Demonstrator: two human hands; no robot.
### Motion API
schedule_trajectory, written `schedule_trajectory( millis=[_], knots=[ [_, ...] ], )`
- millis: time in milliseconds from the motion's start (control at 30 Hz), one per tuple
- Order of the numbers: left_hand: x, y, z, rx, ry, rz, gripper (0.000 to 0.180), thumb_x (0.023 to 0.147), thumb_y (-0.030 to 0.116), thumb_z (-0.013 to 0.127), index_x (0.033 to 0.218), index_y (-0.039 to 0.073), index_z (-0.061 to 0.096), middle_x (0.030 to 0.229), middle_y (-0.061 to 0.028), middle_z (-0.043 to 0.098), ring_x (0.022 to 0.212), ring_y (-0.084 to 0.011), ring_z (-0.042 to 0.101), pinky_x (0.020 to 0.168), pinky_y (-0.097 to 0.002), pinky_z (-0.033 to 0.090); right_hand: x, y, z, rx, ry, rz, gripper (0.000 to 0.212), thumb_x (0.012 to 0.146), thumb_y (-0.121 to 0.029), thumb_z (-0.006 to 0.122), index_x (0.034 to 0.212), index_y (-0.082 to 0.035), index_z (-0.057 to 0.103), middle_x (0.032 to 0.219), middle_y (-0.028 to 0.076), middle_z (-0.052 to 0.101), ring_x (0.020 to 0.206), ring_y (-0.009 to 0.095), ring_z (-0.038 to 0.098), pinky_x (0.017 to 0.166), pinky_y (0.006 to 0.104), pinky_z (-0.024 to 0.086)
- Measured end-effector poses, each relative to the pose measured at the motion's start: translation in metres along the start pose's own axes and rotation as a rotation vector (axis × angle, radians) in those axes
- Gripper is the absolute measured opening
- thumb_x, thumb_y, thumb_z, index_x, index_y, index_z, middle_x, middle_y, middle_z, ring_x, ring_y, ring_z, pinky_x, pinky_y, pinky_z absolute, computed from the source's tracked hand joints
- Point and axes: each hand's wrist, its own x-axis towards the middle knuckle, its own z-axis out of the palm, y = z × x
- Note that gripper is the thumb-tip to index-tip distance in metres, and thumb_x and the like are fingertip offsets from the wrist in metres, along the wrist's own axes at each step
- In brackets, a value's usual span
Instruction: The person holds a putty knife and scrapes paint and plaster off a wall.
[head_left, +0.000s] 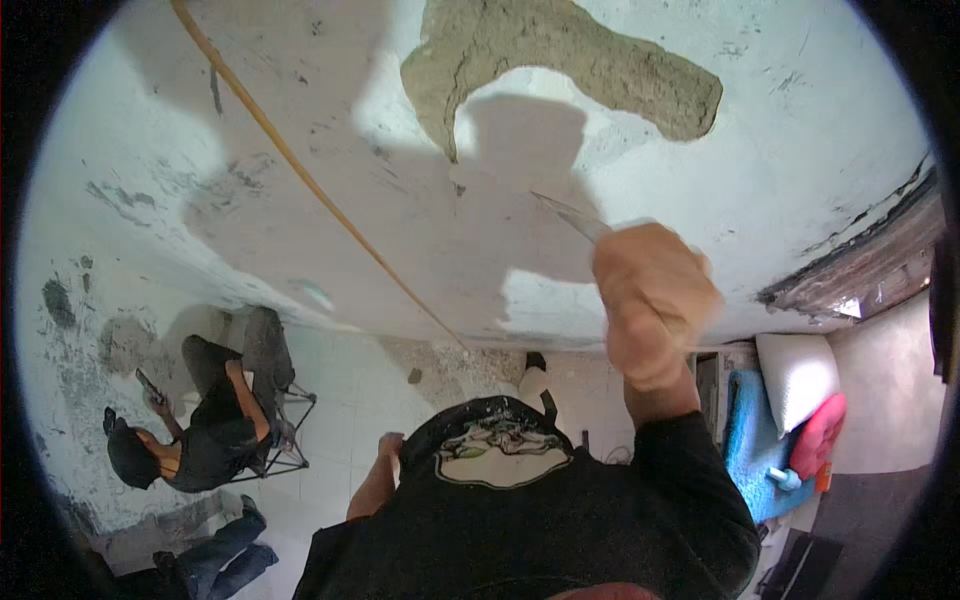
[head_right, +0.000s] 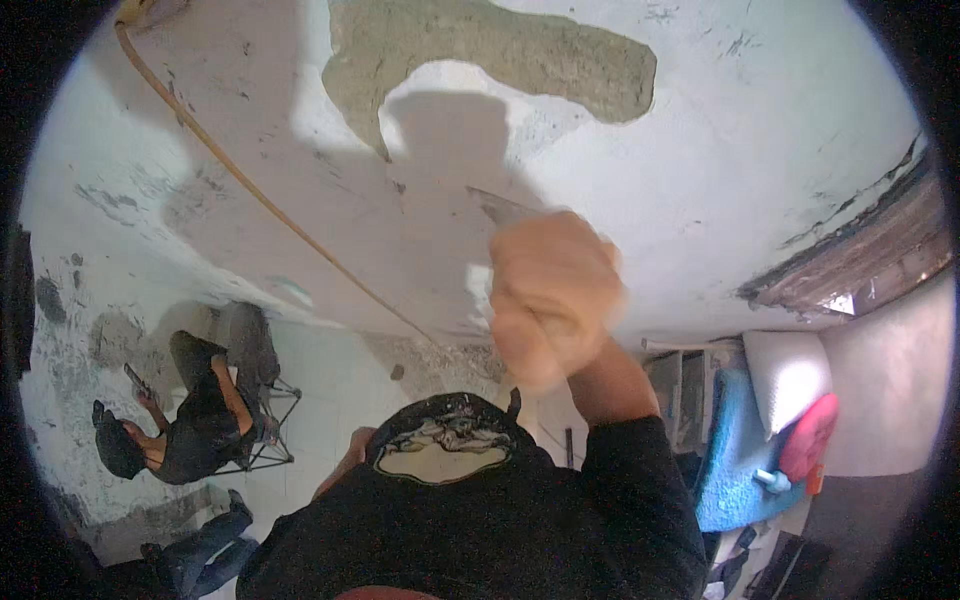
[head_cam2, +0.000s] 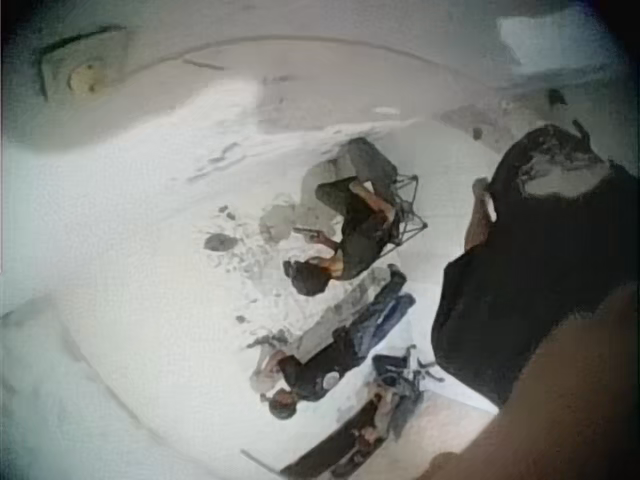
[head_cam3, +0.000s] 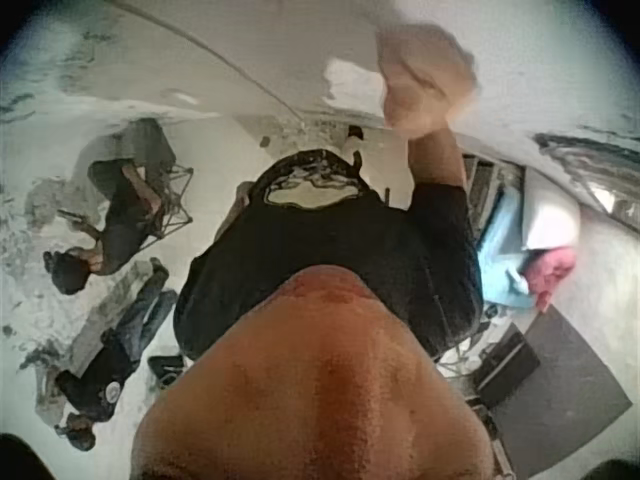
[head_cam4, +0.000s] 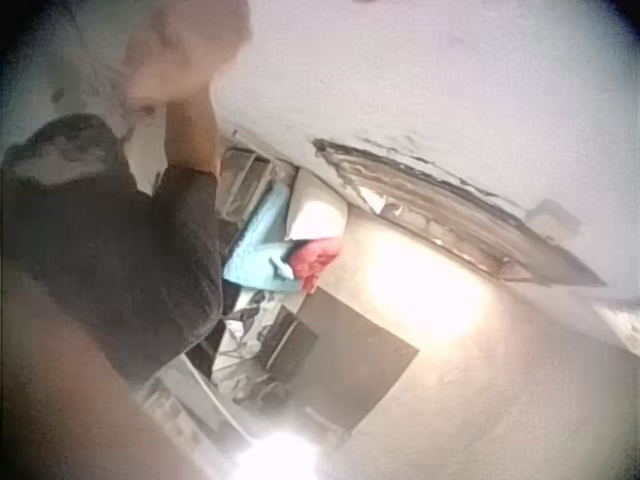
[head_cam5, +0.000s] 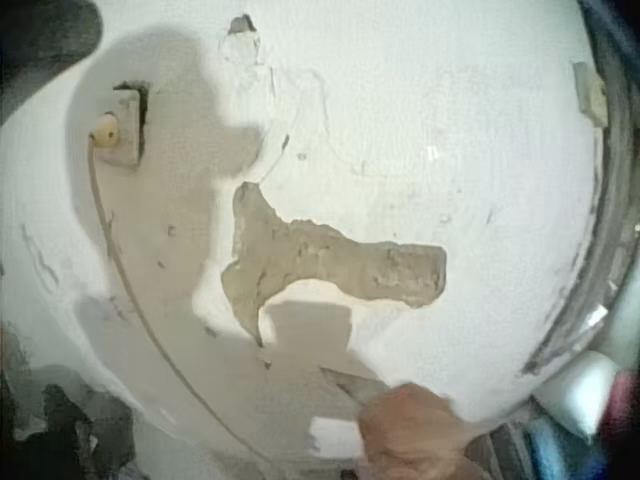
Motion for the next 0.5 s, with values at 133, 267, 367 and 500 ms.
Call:
schedule_trajectory(
  millis=[133,267,367,500],
  knots=[
    [-0.018,-0.020,0.024,-0.571,0.199,-0.143,0.023,0.079,0.023,0.053,0.089,0.009,0.068,0.100,-0.0134,0.065,0.100,-0.0316,0.059,0.087,-0.0414,0.047,0.003,-0.001,-0.003,-0.039,-0.040,0.124,0.013,0.058,-0.008,0.049,0.048,-0.003,0.041,0.051,0.007,0.046,0.048,0.020,0.046,0.050,0.0288,0.038],
    [-0.036,0.020,-0.009,-0.259,0.382,0.264,0.021,0.076,0.019,0.054,0.089,0.010,0.068,0.096,-0.0127,0.066,0.096,-0.0284,0.061,0.085,-0.0395,0.048,-0.006,0.002,0.002,0.071,-0.027,0.114,0.018,0.056,-0.010,0.049,0.047,-0.004,0.034,0.044,0.005,0.035,0.039,0.019,0.037,0.044,0.0293,0.034],
    [-0.032,0.016,-0.005,-0.113,0.136,0.143,0.021,0.074,0.016,0.056,0.088,0.011,0.069,0.094,-0.0114,0.066,0.095,-0.0255,0.061,0.085,-0.0375,0.048,0.006,0.000,-0.003,0.078,-0.078,-0.059,0.020,0.058,-0.009,0.049,0.047,-0.004,0.033,0.042,0.004,0.032,0.036,0.017,0.032,0.039,0.0287,0.030],
    [-0.046,0.056,-0.044,-0.406,0.101,0.055,0.020,0.073,0.015,0.056,0.087,0.013,0.070,0.089,-0.0092,0.067,0.089,-0.0263,0.063,0.080,-0.0349,0.051,-0.009,0.016,0.006,0.141,0.051,0.068,0.017,0.051,-0.007,0.053,0.045,-0.005,0.037,0.042,0.001,0.030,0.034,0.016,0.027,0.034,0.0271,0.022]
  ],
)
